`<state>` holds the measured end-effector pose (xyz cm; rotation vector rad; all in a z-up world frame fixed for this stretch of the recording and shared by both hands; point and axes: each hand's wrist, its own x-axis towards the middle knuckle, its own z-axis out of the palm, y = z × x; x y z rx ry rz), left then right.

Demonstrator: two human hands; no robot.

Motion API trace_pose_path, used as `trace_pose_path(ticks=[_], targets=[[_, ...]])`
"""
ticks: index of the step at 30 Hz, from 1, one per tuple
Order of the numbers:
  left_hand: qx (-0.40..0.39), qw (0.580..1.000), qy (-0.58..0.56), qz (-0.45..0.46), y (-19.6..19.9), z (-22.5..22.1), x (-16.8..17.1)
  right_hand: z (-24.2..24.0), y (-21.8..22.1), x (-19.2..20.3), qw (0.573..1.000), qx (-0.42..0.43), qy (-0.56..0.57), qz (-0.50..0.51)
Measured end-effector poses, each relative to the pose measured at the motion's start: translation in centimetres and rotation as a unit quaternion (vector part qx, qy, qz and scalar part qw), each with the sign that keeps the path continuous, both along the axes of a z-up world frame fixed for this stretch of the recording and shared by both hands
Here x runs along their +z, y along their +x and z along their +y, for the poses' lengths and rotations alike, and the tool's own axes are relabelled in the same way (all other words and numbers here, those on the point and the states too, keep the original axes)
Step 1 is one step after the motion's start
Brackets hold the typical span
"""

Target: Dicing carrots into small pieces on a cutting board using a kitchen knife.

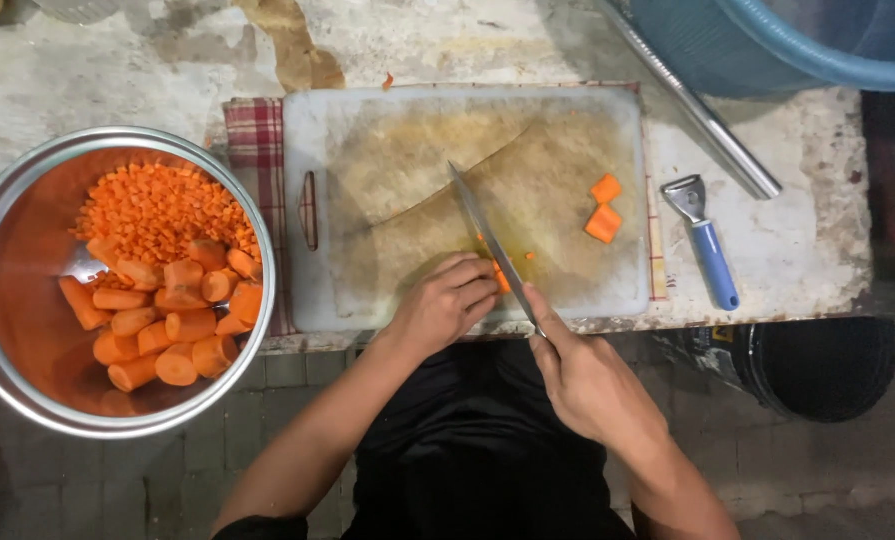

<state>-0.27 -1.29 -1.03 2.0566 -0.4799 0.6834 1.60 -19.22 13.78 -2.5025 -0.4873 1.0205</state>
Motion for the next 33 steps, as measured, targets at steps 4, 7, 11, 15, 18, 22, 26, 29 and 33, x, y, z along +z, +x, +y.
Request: trace_pose_path(ticks=[4, 7, 11, 15, 18, 22, 26, 29, 33], targets=[[0.000, 1.000, -0.010, 0.018, 0.1, 0.1, -0.1, -0.9, -0.8, -2.9, 1.000, -0.011, 0.003, -0.017], [-0.004, 0.999, -0.012, 0.032, 0.4, 0.1, -0.4, -1.7, -1.1, -5.7, 0.999, -0.003, 0.023, -0.043], [-0.010, 0.999, -0.020, 0.045, 0.7, 0.4, 0.9, -3.2, -1.7, -9.7, 0.993, 0.026, 0.046, -0.104], [0.001, 0.999, -0.008, 0.036, 0.6, 0.1, -0.5, -3.5, -1.3, -12.6, 0.989, 0.010, 0.101, -0.110], [-0.005, 1.000, -0.005, 0.022, 0.5, 0.1, -0.4, -2.6, -0.6, -11.9, 0.982, 0.029, 0.115, -0.151], [0.001, 1.000, 0.000, 0.022, 0.2, 0.1, -0.3, -0.9, 1.2, -8.0, 0.990, 0.022, 0.107, -0.091], [-0.005, 1.000, 0.006, 0.007, 0.0, 0.1, -0.1, 0.1, 1.8, -3.0, 0.996, 0.040, 0.071, -0.043], [-0.009, 1.000, 0.015, 0.014, -0.4, 0.3, -0.5, 0.8, 1.4, -0.6, 0.998, 0.051, 0.026, -0.017], [-0.017, 0.999, 0.015, 0.032, -0.5, 0.6, 0.4, 0.7, 0.8, -0.5, 0.999, 0.044, 0.006, 0.011]])
